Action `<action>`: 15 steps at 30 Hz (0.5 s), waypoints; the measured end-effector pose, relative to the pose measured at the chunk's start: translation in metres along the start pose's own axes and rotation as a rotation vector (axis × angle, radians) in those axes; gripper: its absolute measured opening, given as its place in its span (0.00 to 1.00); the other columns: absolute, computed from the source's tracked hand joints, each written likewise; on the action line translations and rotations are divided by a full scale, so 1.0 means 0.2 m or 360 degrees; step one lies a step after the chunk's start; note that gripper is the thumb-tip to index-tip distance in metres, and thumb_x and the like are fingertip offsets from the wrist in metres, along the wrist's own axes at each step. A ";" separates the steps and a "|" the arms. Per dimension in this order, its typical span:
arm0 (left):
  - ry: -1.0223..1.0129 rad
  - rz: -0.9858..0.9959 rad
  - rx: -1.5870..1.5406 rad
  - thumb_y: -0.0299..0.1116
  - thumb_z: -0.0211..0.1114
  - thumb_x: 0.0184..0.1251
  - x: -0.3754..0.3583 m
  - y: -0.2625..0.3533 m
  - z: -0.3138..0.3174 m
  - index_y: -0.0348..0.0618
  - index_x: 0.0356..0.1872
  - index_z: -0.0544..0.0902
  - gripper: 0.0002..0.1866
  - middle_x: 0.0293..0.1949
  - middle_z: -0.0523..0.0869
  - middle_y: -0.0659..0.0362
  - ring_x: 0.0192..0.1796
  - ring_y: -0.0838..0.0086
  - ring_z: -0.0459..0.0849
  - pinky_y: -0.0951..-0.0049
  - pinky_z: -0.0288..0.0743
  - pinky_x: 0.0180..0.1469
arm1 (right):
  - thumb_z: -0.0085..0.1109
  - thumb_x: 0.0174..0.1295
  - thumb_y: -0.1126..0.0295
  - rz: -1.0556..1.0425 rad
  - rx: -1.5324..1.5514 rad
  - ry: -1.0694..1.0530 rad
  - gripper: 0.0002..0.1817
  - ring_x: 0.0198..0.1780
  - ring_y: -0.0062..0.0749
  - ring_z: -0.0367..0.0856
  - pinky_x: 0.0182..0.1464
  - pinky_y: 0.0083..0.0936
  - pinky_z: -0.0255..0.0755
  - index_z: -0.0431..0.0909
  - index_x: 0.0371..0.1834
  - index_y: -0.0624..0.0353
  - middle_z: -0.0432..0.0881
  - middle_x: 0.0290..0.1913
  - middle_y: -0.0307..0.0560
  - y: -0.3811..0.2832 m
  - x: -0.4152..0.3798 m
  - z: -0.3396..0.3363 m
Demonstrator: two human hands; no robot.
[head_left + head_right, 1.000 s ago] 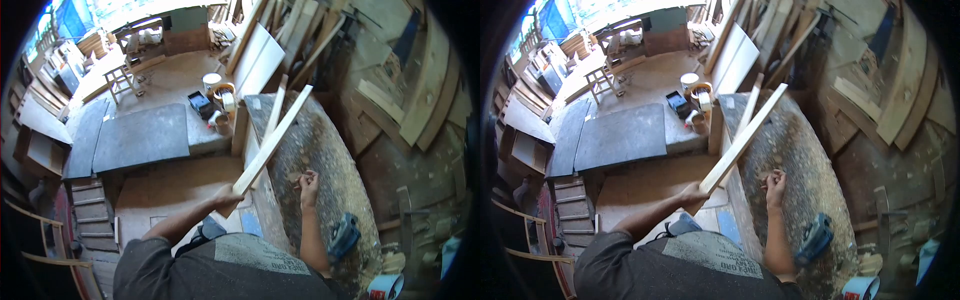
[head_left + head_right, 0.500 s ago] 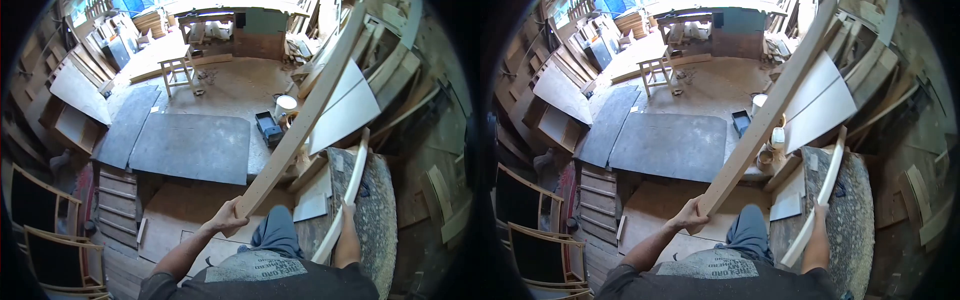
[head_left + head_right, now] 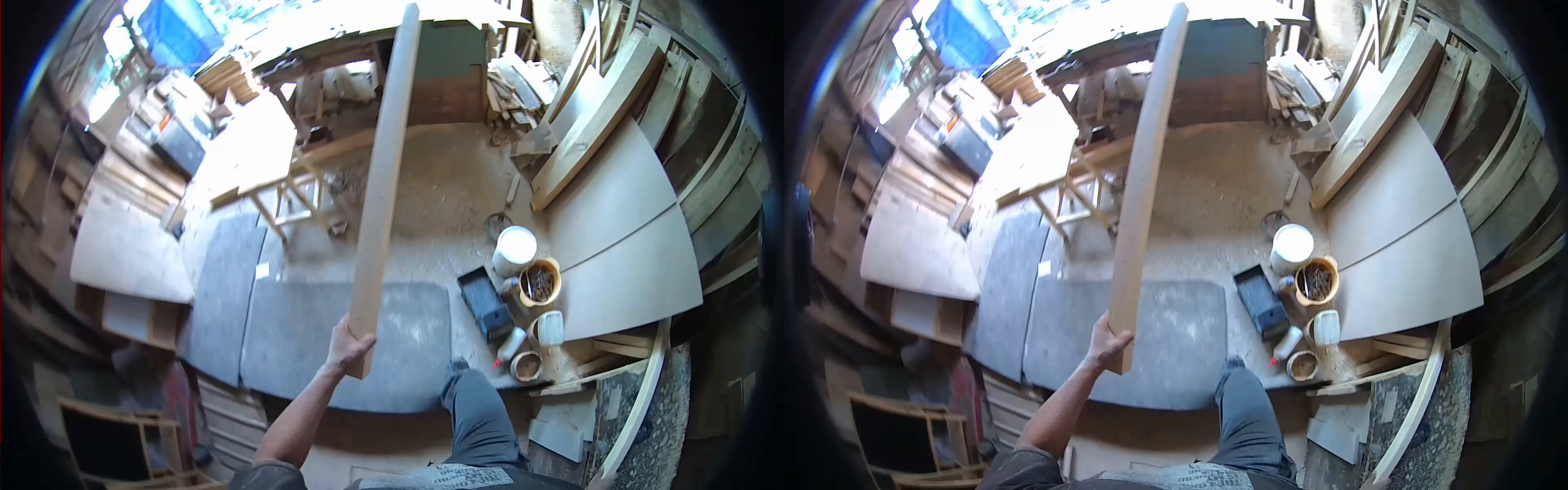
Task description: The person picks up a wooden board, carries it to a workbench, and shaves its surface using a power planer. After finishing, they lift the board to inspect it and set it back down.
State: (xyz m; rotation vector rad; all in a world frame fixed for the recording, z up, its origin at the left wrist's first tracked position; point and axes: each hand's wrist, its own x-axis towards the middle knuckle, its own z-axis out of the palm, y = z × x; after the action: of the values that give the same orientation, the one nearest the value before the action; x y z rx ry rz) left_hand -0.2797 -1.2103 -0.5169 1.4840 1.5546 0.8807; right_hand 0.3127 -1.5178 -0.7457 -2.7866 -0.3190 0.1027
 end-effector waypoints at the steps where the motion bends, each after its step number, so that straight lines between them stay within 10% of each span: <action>1: -0.0037 -0.0080 -0.0150 0.32 0.67 0.49 0.21 0.09 -0.06 0.33 0.51 0.76 0.25 0.37 0.85 0.52 0.41 0.69 0.85 0.67 0.79 0.45 | 0.61 0.62 0.49 0.0041 0.0011 0.0009 0.34 0.55 0.59 0.78 0.57 0.44 0.72 0.68 0.60 0.67 0.77 0.54 0.68 -0.14 0.00 -0.07; 15: 0.0221 -0.0039 -0.0166 0.33 0.67 0.48 1.77 0.61 -0.79 0.33 0.41 0.80 0.19 0.35 0.86 0.52 0.40 0.67 0.86 0.67 0.79 0.45 | 0.60 0.64 0.52 0.0139 0.0206 0.0325 0.32 0.54 0.59 0.78 0.57 0.44 0.72 0.68 0.59 0.68 0.77 0.53 0.68 -1.67 -0.08 -0.75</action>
State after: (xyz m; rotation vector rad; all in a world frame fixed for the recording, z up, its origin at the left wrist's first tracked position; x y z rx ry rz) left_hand -0.3652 -0.8418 -0.3668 1.3518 1.5979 1.0536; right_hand 0.2446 -1.2627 -0.4917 -2.6532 -0.1346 -0.1352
